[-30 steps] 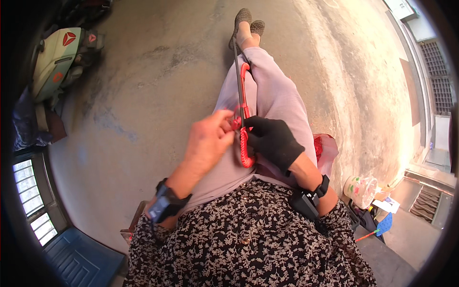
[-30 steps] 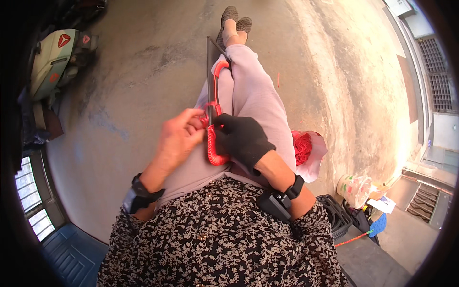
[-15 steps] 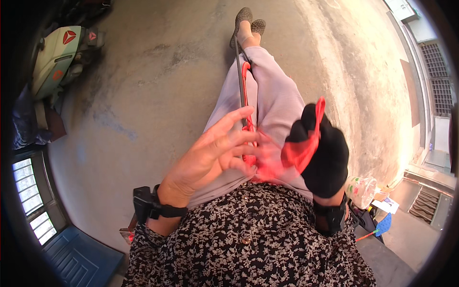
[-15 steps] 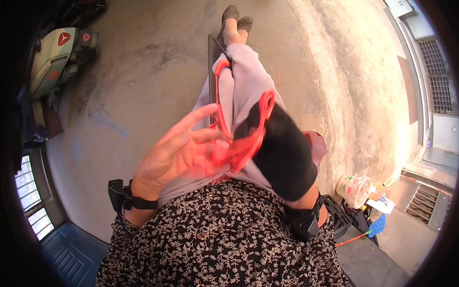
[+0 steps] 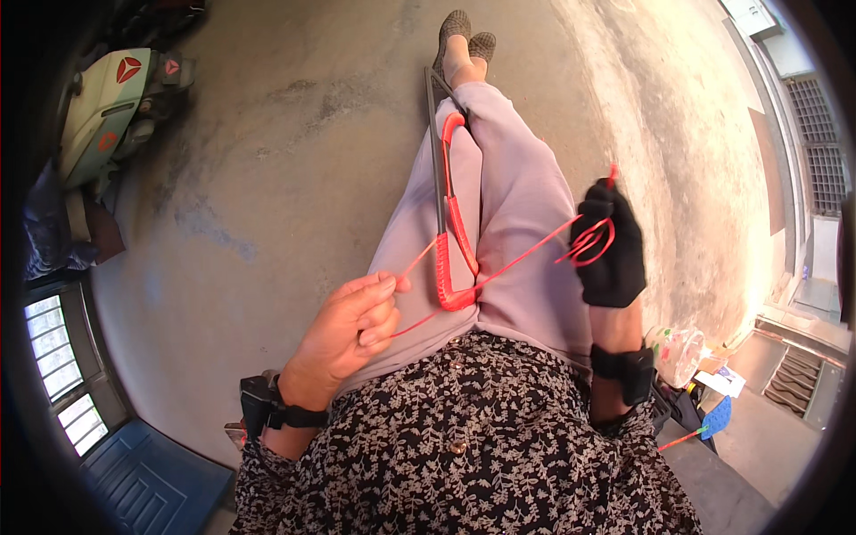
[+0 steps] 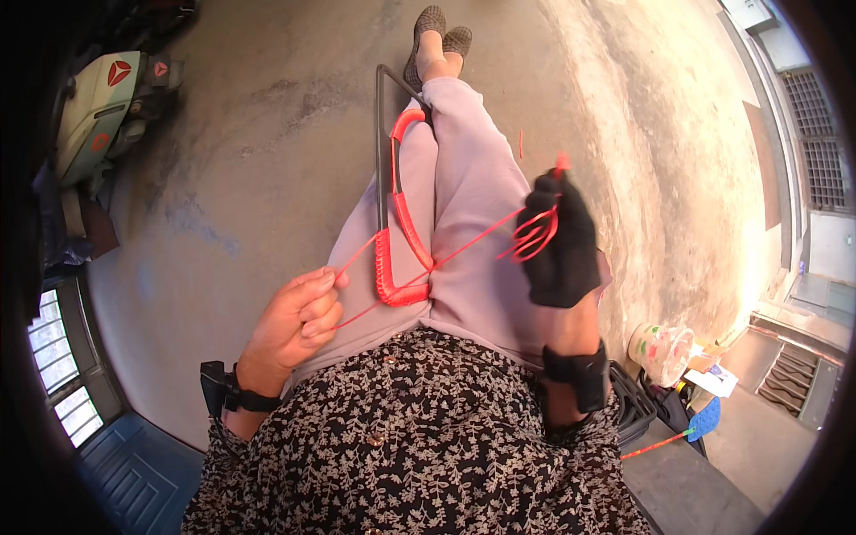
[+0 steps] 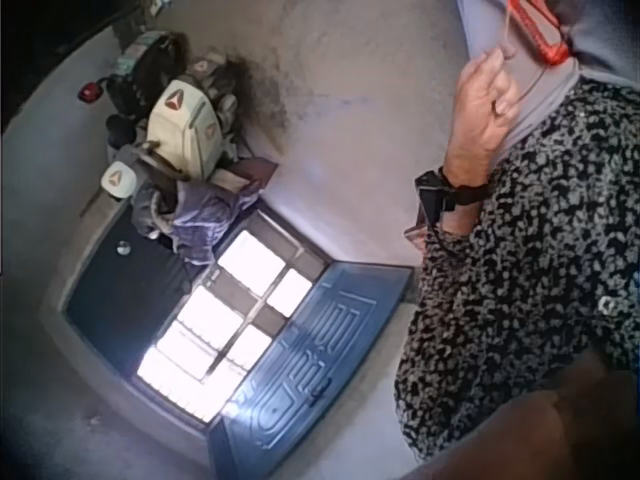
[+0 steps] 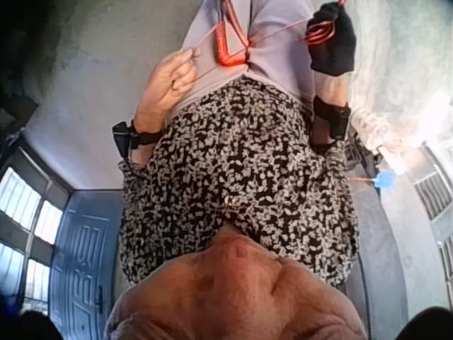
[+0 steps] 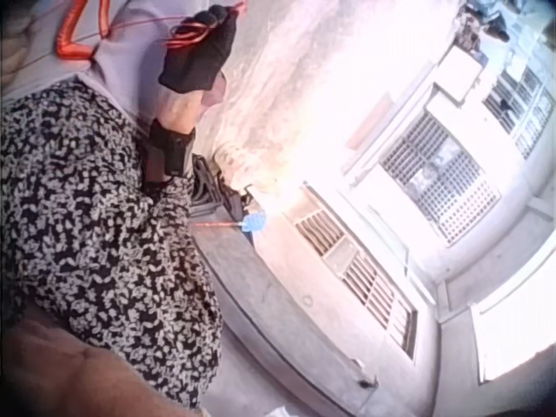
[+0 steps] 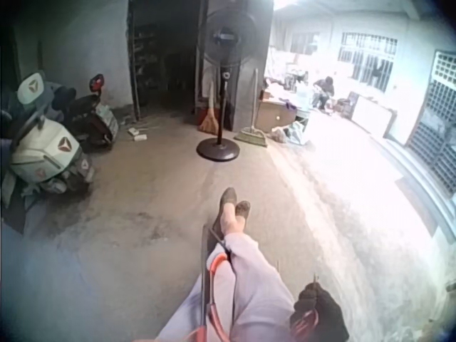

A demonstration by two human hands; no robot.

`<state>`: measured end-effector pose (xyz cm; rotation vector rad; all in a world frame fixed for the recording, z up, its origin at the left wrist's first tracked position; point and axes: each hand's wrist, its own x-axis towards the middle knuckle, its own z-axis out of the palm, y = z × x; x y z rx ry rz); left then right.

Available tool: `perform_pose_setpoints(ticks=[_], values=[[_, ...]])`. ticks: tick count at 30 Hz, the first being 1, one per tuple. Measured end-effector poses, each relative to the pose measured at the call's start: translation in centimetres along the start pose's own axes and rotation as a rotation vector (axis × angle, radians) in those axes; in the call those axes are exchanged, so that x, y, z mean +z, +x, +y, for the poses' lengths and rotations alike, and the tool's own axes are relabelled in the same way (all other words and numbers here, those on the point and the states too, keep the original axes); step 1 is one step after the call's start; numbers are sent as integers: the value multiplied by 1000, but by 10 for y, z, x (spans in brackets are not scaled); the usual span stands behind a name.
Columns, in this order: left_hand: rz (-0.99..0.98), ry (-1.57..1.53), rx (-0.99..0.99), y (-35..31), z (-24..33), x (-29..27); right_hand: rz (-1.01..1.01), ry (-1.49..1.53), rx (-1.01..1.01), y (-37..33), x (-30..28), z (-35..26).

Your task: Wrapping a red plastic cord tightly around a black rectangular frame.

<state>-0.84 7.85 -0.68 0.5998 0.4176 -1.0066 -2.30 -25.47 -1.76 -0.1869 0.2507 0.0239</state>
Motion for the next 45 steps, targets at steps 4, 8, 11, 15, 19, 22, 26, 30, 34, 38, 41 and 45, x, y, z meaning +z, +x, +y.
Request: perform_pose_setpoints(ticks=[4,8,11,15,19,22,26,30,34,38,41,45], values=[[-215,-64,156,7,6,6,389,-755,-311,2,19,2],[205,0,380,29,25,55,413,-1376,-321,3,20,6],[23,398,383,56,14,20,307,-1437,-28,10,21,45],[96,874,200,69,7,24,165,-1450,179,14,13,85],[173,933,248,71,4,23,184,-1415,268,14,26,80],[217,625,376,57,18,15,175,-1690,-272,23,17,76],[75,302,544,1,52,37,-112,-2053,-542,23,53,81],[-252,194,789,-63,87,62,-694,-2190,-612,42,63,91],[410,601,1251,-69,103,53,-227,-1241,188,32,88,75],[377,863,870,-16,73,29,-66,-1003,250,6,85,62],[286,923,565,30,19,43,-76,-891,234,-7,71,67],[218,1078,585,58,-6,36,15,-957,211,-11,76,75]])
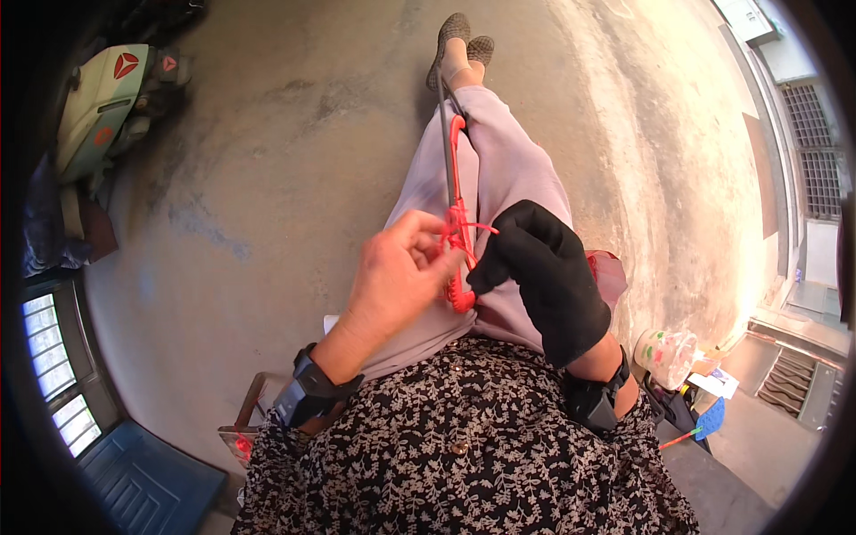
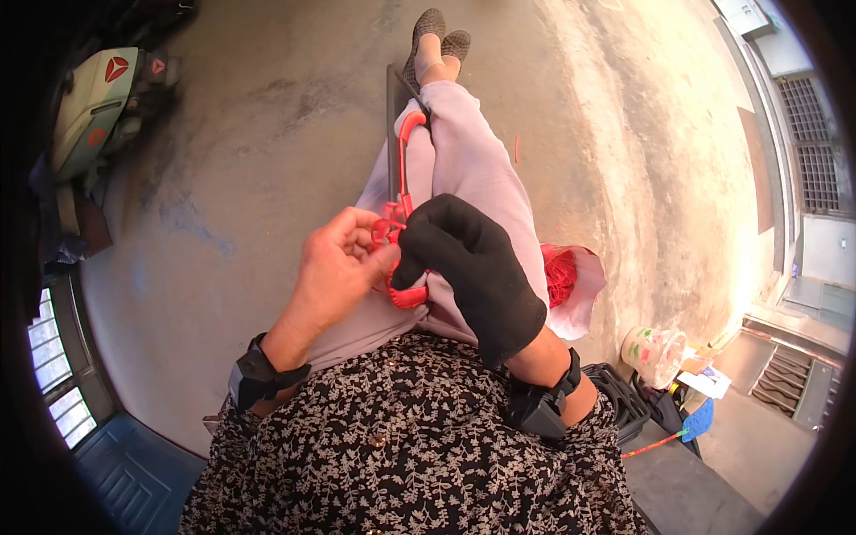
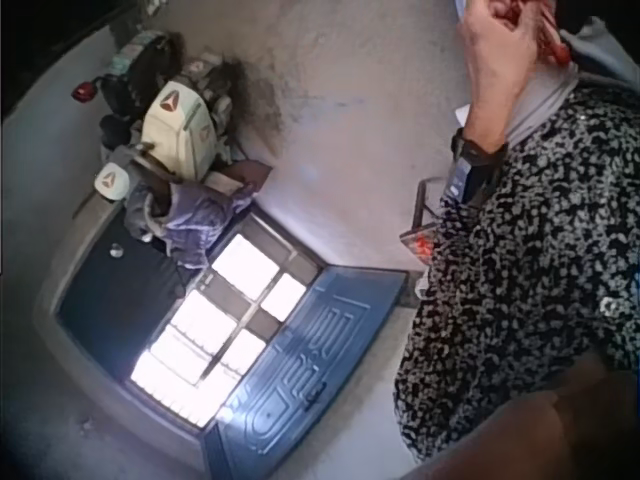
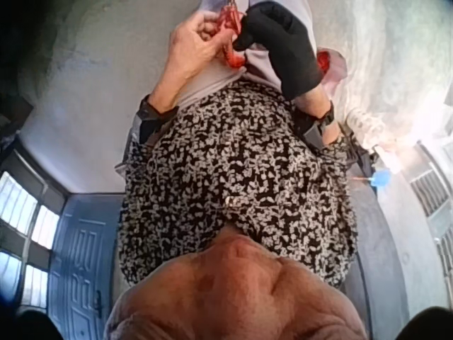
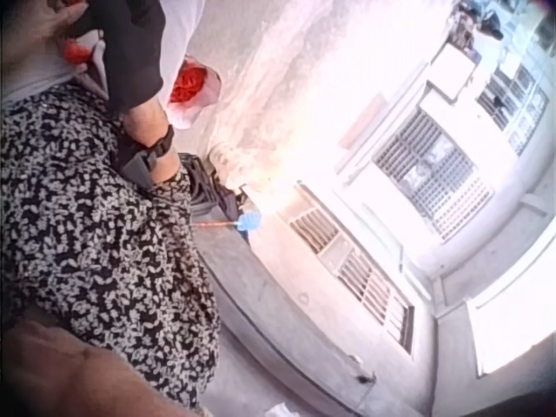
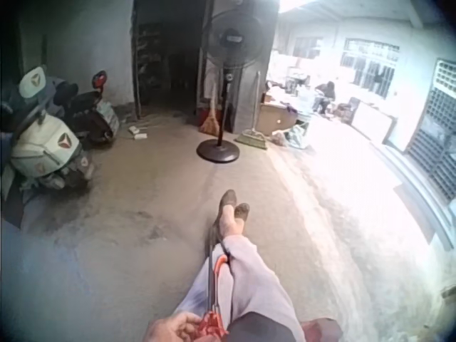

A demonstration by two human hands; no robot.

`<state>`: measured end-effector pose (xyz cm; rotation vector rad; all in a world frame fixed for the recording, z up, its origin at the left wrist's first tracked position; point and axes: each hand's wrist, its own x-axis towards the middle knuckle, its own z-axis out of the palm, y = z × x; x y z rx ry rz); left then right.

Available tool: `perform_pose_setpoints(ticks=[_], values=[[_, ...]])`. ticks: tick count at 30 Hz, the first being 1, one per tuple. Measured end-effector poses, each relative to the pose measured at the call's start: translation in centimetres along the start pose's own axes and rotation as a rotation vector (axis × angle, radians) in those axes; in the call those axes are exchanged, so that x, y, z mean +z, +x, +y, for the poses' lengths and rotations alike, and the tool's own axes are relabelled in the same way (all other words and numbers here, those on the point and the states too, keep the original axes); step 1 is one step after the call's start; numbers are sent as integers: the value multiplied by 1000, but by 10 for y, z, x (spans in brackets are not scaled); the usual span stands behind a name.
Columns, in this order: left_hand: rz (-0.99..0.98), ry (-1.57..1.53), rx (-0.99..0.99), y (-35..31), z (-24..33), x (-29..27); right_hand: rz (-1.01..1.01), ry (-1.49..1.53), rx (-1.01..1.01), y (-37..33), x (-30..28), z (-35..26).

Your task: Wrapping a red plastic cord tightly around a black rectangular frame.

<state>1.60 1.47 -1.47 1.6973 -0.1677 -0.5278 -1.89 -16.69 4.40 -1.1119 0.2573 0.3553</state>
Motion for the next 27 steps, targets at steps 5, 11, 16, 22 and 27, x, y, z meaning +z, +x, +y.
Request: perform_pose_setpoints(ticks=[5,11,16,22,27], values=[[-393,-63,-425,9,17,-13,98,-169,-85,10,-13,2],[-160,-577,-539,24,-6,-8,137,-145,-168,36,-22,11],[-164,-511,-458,15,4,-11,156,108,-45,34,-25,9],[-56,-190,-246,6,-9,1,-102,641,93,2,-11,19],[-29,-240,-216,1,-13,-4,-98,302,139,1,-19,-3]])
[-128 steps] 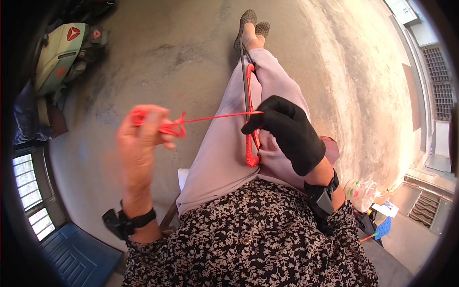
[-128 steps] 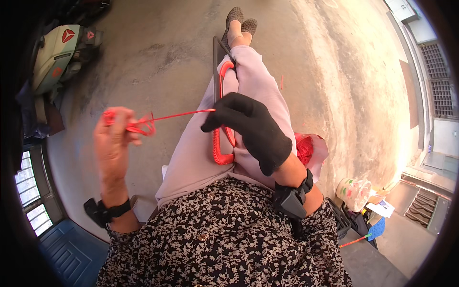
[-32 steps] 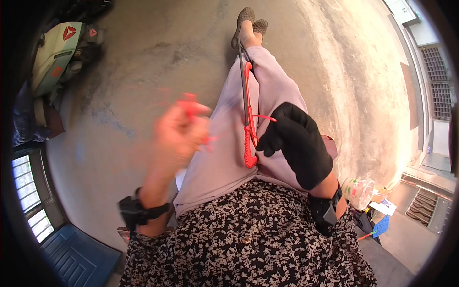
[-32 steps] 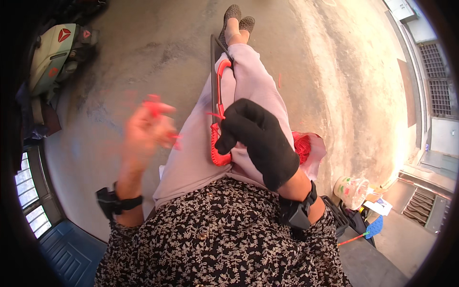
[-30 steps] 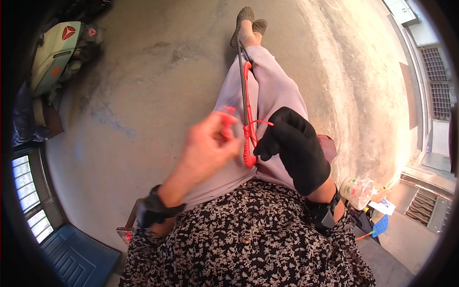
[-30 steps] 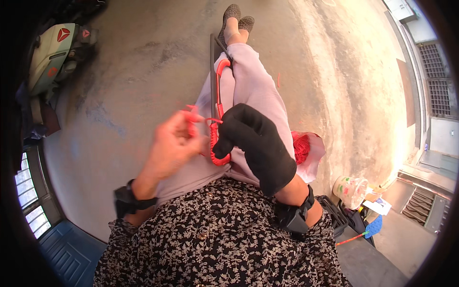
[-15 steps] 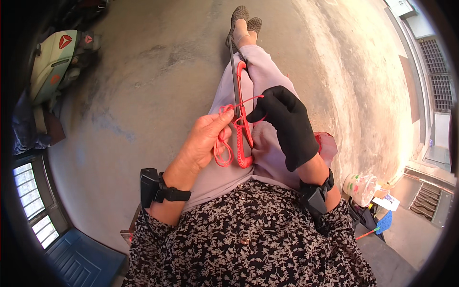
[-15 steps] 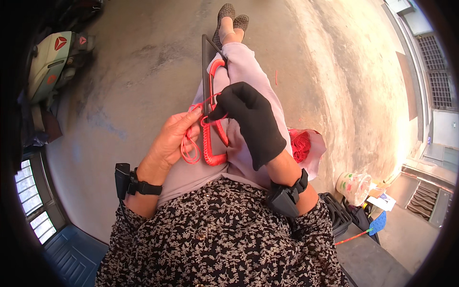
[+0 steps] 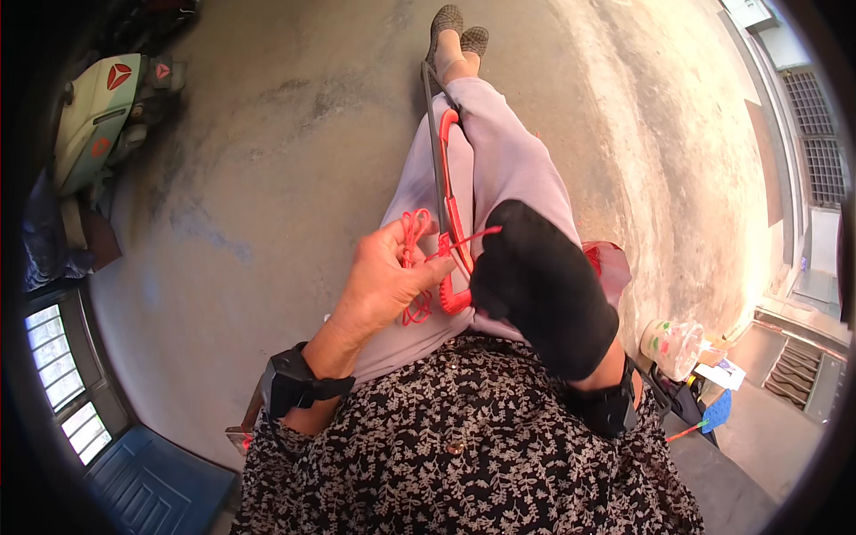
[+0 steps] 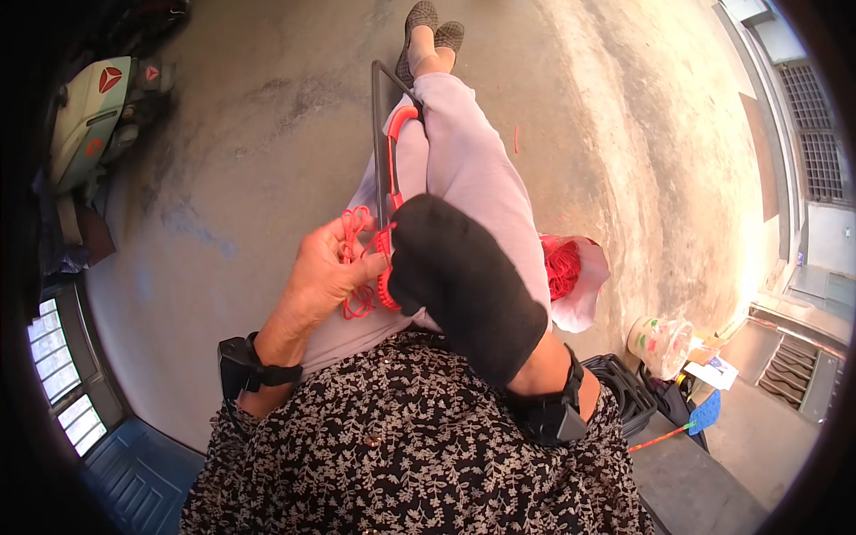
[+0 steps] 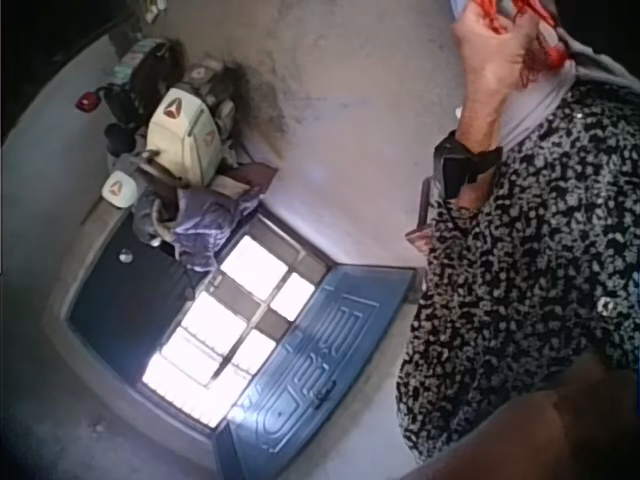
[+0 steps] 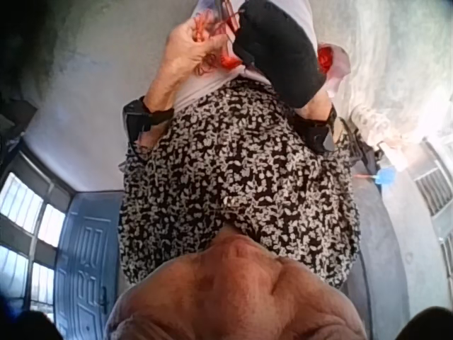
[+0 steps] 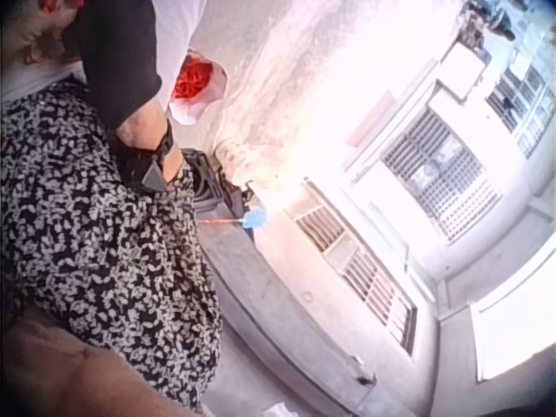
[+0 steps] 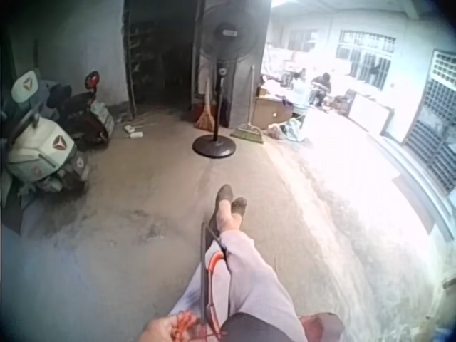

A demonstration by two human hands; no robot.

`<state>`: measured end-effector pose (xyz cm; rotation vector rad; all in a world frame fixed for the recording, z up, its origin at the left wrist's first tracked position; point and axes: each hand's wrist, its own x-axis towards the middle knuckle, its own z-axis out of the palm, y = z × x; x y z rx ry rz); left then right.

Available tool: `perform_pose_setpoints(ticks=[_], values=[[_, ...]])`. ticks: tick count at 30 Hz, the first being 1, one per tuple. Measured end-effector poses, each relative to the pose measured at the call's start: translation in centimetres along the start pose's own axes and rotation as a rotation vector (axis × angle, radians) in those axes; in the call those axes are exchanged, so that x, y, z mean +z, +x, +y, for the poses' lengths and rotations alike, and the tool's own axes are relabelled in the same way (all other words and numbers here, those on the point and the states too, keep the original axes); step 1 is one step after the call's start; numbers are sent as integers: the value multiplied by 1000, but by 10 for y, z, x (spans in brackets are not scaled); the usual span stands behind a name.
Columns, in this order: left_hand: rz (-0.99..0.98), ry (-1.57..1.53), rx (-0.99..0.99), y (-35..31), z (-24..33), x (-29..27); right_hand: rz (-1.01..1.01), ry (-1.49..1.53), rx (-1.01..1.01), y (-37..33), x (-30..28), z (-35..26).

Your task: Wrapping a red plastic cord tightly around a black rectangular frame.

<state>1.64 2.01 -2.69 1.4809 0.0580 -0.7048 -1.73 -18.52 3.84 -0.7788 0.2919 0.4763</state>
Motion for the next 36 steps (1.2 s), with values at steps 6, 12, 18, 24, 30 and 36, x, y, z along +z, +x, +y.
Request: perform_pose_setpoints(ticks=[6,12,18,24,30,36], values=[[-57,-343,-12,-9,26,-35,462,-1016,-569,19,-28,6],[40,186,172,10,7,-26,215,-1033,-124,36,-30,35],[78,822,394,14,-3,8,266,-1092,-90,41,-20,39],[6,264,260,2,33,-11,407,-724,-300,16,-24,5],[-492,-867,-113,-22,59,15,-209,-13,-421,-16,-4,2],[-407,-1219,-198,-16,14,-25,122,-183,-112,-23,-22,1]])
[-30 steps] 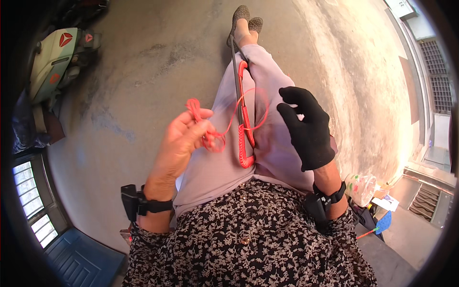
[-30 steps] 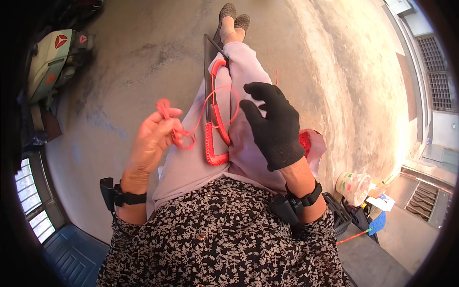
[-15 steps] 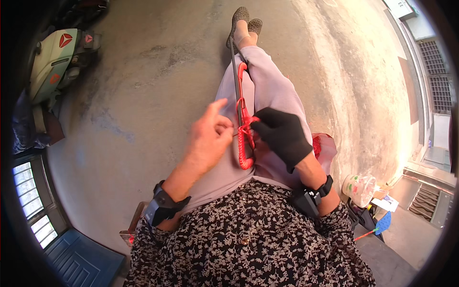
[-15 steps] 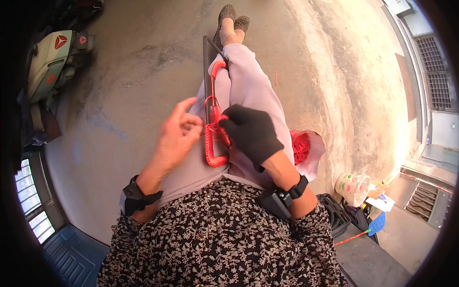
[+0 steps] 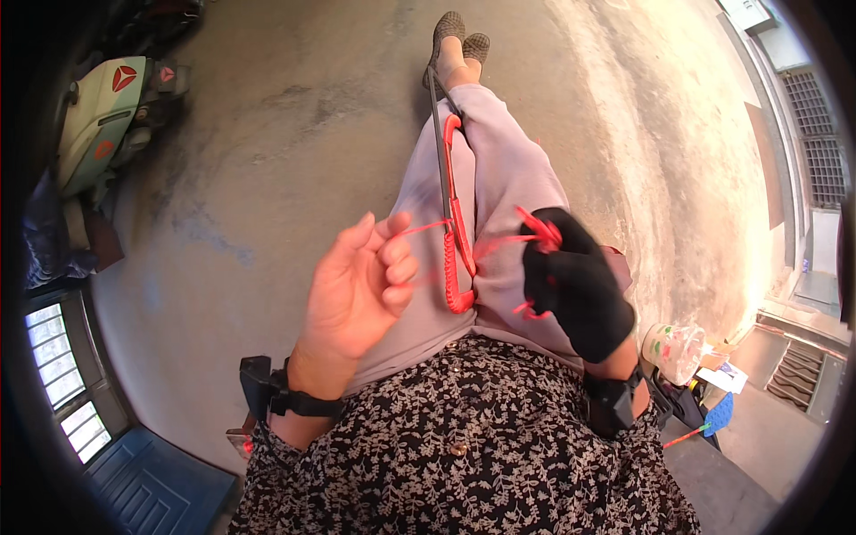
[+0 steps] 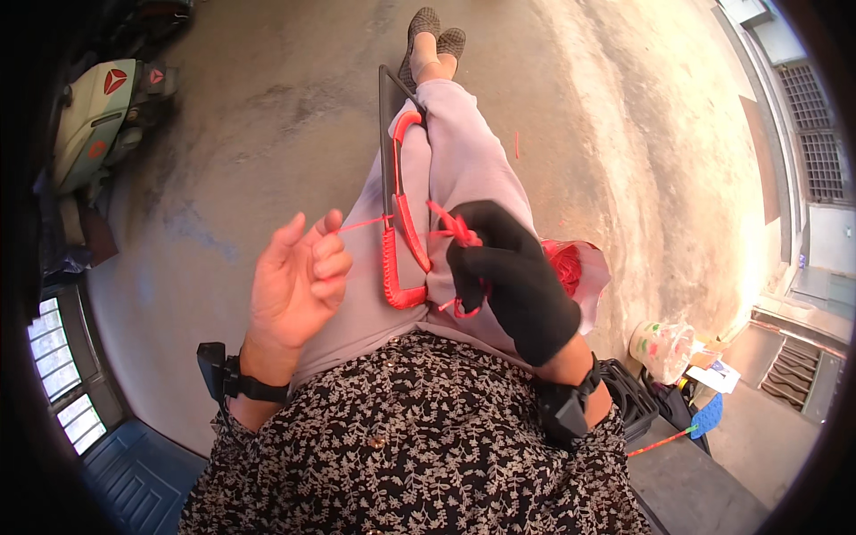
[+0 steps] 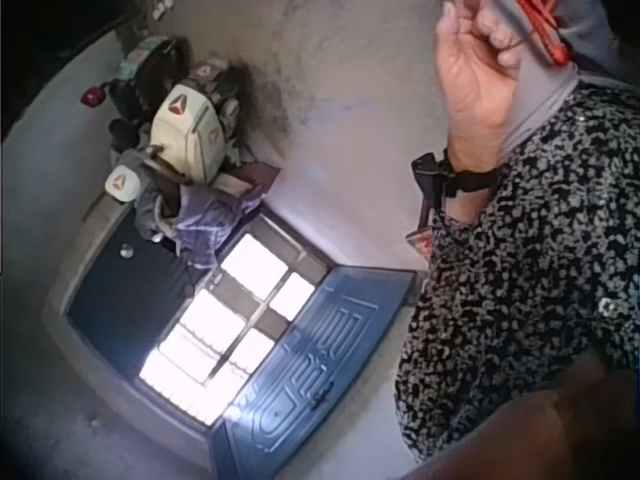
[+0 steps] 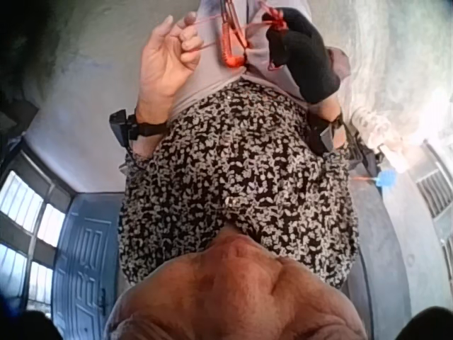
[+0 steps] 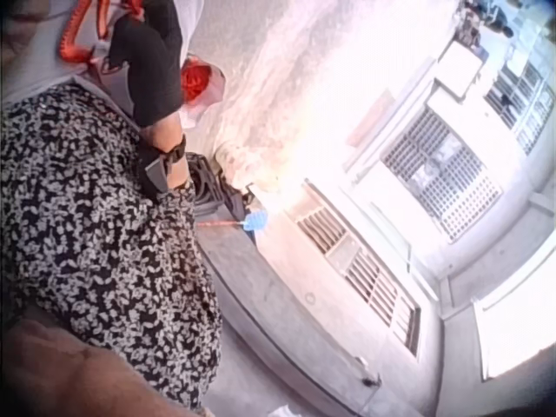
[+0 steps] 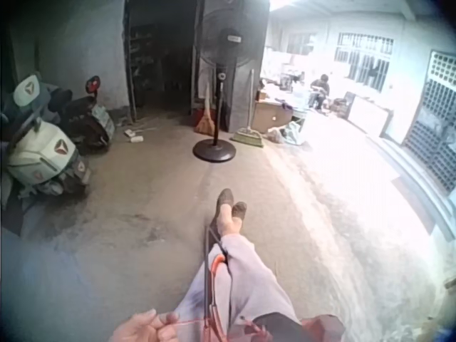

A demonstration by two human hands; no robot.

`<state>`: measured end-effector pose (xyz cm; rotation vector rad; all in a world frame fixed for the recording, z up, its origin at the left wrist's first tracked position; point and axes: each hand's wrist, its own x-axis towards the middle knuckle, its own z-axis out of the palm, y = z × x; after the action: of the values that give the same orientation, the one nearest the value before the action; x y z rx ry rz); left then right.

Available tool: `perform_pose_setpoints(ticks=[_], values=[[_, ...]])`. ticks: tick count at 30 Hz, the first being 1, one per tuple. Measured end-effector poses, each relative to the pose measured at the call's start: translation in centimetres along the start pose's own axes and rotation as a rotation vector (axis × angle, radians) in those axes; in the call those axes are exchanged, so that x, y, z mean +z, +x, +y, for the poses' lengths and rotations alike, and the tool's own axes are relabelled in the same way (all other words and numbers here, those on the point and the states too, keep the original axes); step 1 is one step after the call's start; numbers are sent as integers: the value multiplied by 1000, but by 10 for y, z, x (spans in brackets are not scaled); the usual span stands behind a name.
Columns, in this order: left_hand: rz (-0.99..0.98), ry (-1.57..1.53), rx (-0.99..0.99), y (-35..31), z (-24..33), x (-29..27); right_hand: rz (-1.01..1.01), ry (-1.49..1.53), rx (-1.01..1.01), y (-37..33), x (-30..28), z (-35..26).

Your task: Wrapping a red plastic cord tightly around a black rectangular frame.

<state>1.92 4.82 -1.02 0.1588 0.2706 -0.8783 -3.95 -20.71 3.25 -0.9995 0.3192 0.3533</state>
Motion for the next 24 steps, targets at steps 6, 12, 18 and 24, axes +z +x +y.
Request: perform_pose_setpoints(ticks=[6,12,18,24], values=[[409,650,-13,-29,-1,2,32,-876,125,15,25,49],[393,952,-80,-64,6,-16,9,-1010,114,17,34,47],[396,1098,10,-34,10,2,-34,-1002,57,13,26,62],[319,889,-91,34,-3,-6,-21,-1068,-14,12,28,65]])
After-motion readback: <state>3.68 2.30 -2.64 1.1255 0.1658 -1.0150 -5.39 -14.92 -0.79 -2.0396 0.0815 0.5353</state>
